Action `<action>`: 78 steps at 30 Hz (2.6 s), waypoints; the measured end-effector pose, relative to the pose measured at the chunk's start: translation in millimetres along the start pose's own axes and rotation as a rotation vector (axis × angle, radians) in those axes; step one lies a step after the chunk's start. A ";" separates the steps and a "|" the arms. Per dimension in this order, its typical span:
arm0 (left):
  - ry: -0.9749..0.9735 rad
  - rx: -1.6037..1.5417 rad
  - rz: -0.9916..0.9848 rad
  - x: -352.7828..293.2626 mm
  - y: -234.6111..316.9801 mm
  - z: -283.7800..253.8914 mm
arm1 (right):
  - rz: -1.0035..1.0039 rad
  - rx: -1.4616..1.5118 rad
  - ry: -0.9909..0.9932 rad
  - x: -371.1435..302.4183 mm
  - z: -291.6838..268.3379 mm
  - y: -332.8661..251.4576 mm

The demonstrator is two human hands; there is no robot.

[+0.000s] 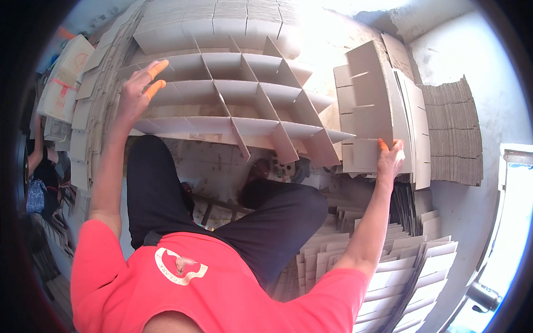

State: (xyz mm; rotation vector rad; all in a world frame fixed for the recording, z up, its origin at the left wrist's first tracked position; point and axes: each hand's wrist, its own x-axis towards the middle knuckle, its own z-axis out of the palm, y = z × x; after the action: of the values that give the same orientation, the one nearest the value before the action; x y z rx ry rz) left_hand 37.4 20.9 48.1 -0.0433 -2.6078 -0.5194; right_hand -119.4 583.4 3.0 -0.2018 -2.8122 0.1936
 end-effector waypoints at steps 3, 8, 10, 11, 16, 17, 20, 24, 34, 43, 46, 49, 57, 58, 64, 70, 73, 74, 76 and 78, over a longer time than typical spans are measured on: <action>0.036 -0.072 -0.032 -25.0 -1.6 -9.7 | -0.030 0.117 0.296 -4.4 -15.2 -11.2; -0.023 -0.145 -0.024 -61.2 2.3 -11.0 | -0.382 0.616 0.392 -30.4 -84.3 -125.2; -0.033 -0.148 -0.006 -66.7 1.9 -7.2 | -0.389 0.944 0.066 -56.8 -108.5 -181.9; -0.035 -0.153 0.007 -67.4 1.6 -4.5 | -0.357 1.156 -0.139 -70.3 -117.4 -205.0; -0.047 -0.150 0.026 -76.1 -14.5 12.3 | -0.602 0.855 -0.430 -116.1 -117.2 -273.5; -0.069 -0.180 0.008 -77.6 -16.8 16.7 | -0.636 0.865 -0.434 -124.4 -114.0 -284.9; -0.016 -0.211 0.033 -79.7 -21.5 26.6 | -0.728 0.829 -0.401 -133.8 -103.5 -307.9; -0.029 -0.180 0.037 -80.6 -23.0 27.3 | -0.843 0.872 -0.352 -134.2 -81.9 -322.8; 0.006 -0.203 0.066 -77.9 -25.3 30.2 | -0.789 0.799 -0.551 -142.6 -90.0 -343.2; 0.026 -0.190 0.084 -76.6 -25.9 31.4 | -0.769 0.717 -0.511 -146.6 -92.5 -343.9; 0.004 -0.176 0.097 -76.7 -26.3 29.4 | -0.793 0.739 -0.482 -150.6 -94.5 -342.2; -0.017 -0.195 0.097 -75.9 -26.1 29.3 | -0.830 0.761 -0.496 -150.7 -96.7 -343.1; 0.057 -0.222 0.096 -76.8 -27.8 39.4 | -0.839 0.767 -0.526 -144.9 -101.2 -348.5; 0.038 -0.226 0.084 -75.2 -25.8 37.4 | -0.862 0.782 -0.469 -145.9 -95.8 -345.1; 0.022 -0.216 0.092 -75.7 -19.4 29.6 | -0.828 0.741 -0.549 -153.2 -96.4 -342.1; 0.006 -0.250 0.105 -75.3 -22.6 32.1 | -0.966 0.719 -0.587 -149.3 -65.4 -352.0; -0.034 -0.264 0.095 -72.4 -20.5 33.4 | -1.003 0.515 -0.636 -153.9 -22.2 -353.2; -0.044 -0.271 0.083 -71.8 -20.2 34.7 | -1.004 0.405 -0.666 -156.4 -16.8 -355.2; -0.057 -0.276 0.074 -69.6 -19.5 36.6 | -1.025 0.365 -0.709 -159.3 -17.7 -354.2; -0.063 -0.273 0.081 -68.0 -21.4 35.1 | -1.090 0.422 -0.712 -154.8 -28.7 -350.4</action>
State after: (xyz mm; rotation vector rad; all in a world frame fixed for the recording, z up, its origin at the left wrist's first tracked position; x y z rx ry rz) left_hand 79.4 18.1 -19.3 -0.2565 -2.5642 -0.8528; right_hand -5.8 218.1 38.0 1.7214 -2.9172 0.6563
